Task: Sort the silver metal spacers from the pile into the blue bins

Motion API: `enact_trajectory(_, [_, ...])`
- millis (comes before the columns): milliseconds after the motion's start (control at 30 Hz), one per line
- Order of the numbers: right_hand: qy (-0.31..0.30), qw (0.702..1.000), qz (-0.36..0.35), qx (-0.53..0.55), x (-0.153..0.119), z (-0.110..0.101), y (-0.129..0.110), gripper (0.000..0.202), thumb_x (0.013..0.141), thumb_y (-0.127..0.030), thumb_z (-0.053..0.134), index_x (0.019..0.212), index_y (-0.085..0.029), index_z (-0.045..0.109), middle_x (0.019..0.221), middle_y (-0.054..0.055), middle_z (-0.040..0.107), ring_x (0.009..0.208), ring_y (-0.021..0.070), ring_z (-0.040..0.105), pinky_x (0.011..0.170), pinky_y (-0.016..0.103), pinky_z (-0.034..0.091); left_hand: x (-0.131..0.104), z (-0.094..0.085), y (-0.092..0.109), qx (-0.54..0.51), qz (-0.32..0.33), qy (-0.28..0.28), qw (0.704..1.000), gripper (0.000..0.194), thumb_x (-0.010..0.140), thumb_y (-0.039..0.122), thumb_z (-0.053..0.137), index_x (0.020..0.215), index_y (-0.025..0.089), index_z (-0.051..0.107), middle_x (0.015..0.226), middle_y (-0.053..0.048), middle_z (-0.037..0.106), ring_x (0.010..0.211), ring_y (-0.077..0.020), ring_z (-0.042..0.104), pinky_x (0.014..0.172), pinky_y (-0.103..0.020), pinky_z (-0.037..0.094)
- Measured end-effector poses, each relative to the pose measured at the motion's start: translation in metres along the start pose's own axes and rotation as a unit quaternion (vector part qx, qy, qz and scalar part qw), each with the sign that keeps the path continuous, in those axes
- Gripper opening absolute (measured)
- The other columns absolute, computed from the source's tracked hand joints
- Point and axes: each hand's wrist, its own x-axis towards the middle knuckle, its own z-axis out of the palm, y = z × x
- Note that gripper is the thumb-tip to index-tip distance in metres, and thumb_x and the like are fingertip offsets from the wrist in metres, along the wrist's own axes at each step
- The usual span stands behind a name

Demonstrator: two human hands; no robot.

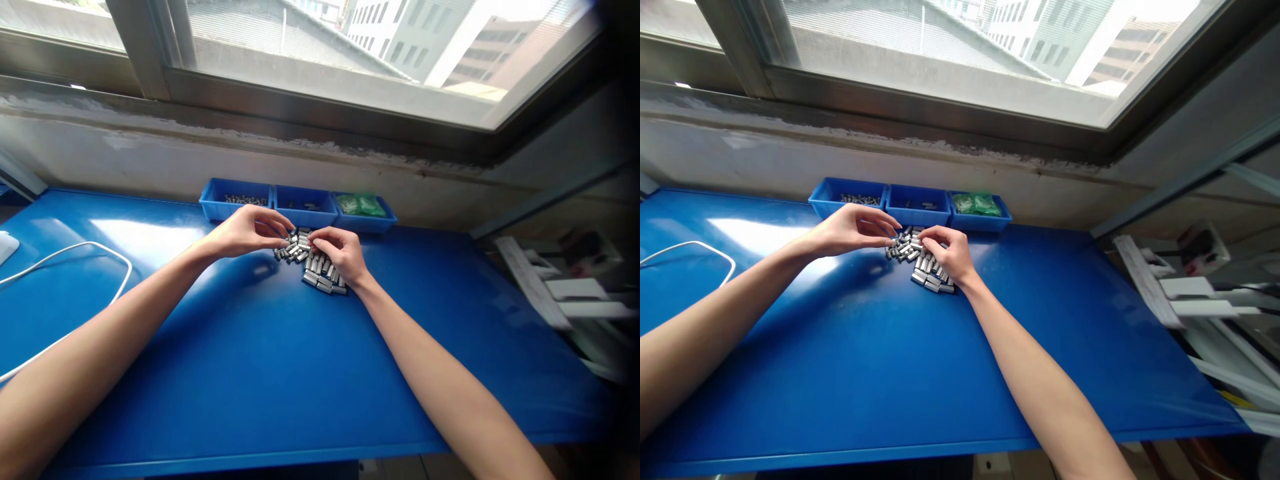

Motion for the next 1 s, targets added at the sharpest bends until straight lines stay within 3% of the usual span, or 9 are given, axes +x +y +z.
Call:
enact_trajectory(100, [-0.003,1.0,0.0,-0.001,0.0,-0.001,0.002,0.013,0.08,-0.029,0.07,0.085,-0.021,0.078,0.081,0.003,0.077,0.069,0.0181,0.069,0.071,0.032,0.056,0.001,0.004,0.0,-0.002,0.002,-0.008,1.0,0.046,0.072,0.046,0.084,0.105,0.016,0.08,0.092,-0.01,0.079,0.086,-0.0243,0.075,0.076,-0.029,0.06])
enact_trajectory(167, [-0.004,1.0,-0.003,0.0,0.001,-0.001,0.002,0.012,0.08,-0.029,0.07,0.085,-0.021,0.078,0.081,0.003,0.076,0.069,0.018,0.069,0.071,0.032,0.056,0.002,0.004,0.0,0.011,0.004,0.025,1.0,0.043,0.072,0.048,0.084,0.099,0.015,0.08,0.088,-0.009,0.079,0.081,-0.023,0.074,0.071,-0.028,0.059])
enact_trajectory(267, [-0.004,1.0,-0.004,0.006,0.0,0.0,0.002,0.012,0.08,-0.028,0.07,0.084,-0.02,0.078,0.08,0.003,0.076,0.07,0.0183,0.069,0.07,0.032,0.056,0.003,0.0,-0.003,0.021,0.005,0.172,0.985,0.041,0.072,0.049,0.084,0.09,0.013,0.08,0.083,-0.009,0.078,0.076,-0.0222,0.074,0.07,-0.028,0.058])
enact_trajectory(367, [-0.006,1.0,-0.003,0.006,0.001,0.0,0.001,0.012,0.079,-0.028,0.07,0.083,-0.02,0.078,0.08,0.003,0.076,0.07,0.019,0.07,0.07,0.032,0.056,0.003,-0.01,-0.007,0.026,0.011,0.328,0.944,0.039,0.073,0.049,0.083,0.09,0.015,0.08,0.086,-0.008,0.078,0.084,-0.023,0.075,0.08,-0.029,0.06])
enact_trajectory(500, [-0.006,1.0,-0.002,0.006,0.001,0.001,-0.001,0.012,0.078,-0.029,0.07,0.082,-0.021,0.077,0.08,0.003,0.076,0.069,0.019,0.069,0.069,0.032,0.056,0.002,-0.015,-0.009,0.033,0.03,0.378,0.925,0.036,0.075,0.046,0.082,0.097,0.017,0.08,0.096,-0.007,0.079,0.094,-0.0246,0.075,0.086,-0.03,0.06])
enact_trajectory(600, [-0.004,1.0,0.002,0.007,0.001,0.001,-0.002,0.011,0.078,-0.029,0.071,0.082,-0.021,0.077,0.08,0.003,0.076,0.069,0.0192,0.07,0.07,0.033,0.057,0.002,-0.01,-0.006,0.076,0.062,0.335,0.937,0.031,0.082,0.043,0.076,0.097,0.016,0.08,0.096,-0.008,0.079,0.093,-0.0237,0.075,0.088,-0.031,0.059])
enact_trajectory(700, [-0.006,1.0,0.0,0.01,0.001,0.001,-0.001,0.011,0.079,-0.028,0.07,0.083,-0.021,0.078,0.08,0.003,0.076,0.07,0.0191,0.07,0.071,0.032,0.057,0.003,-0.004,-0.005,0.173,0.101,0.192,0.961,0.025,0.084,0.036,0.072,0.097,0.017,0.082,0.097,-0.007,0.079,0.087,-0.0218,0.074,0.086,-0.029,0.058])
enact_trajectory(800, [-0.01,1.0,-0.005,0.008,0.001,0.0,0.001,0.011,0.08,-0.028,0.07,0.084,-0.02,0.078,0.08,0.003,0.076,0.069,0.0184,0.069,0.07,0.031,0.056,0.004,-0.003,-0.01,0.265,0.13,0.05,0.954,0.023,0.082,0.028,0.071,0.101,0.021,0.083,0.105,-0.006,0.079,0.096,-0.0237,0.074,0.091,-0.03,0.054])
enact_trajectory(1000, [-0.009,1.0,-0.004,0.003,0.001,-0.001,0.001,0.012,0.08,-0.029,0.07,0.083,-0.02,0.077,0.081,0.004,0.076,0.068,0.0182,0.069,0.069,0.032,0.056,0.005,-0.007,-0.025,0.326,0.128,-0.014,0.937,0.025,0.084,0.026,0.067,0.103,0.023,0.082,0.106,-0.006,0.079,0.094,-0.0226,0.074,0.088,-0.028,0.052])
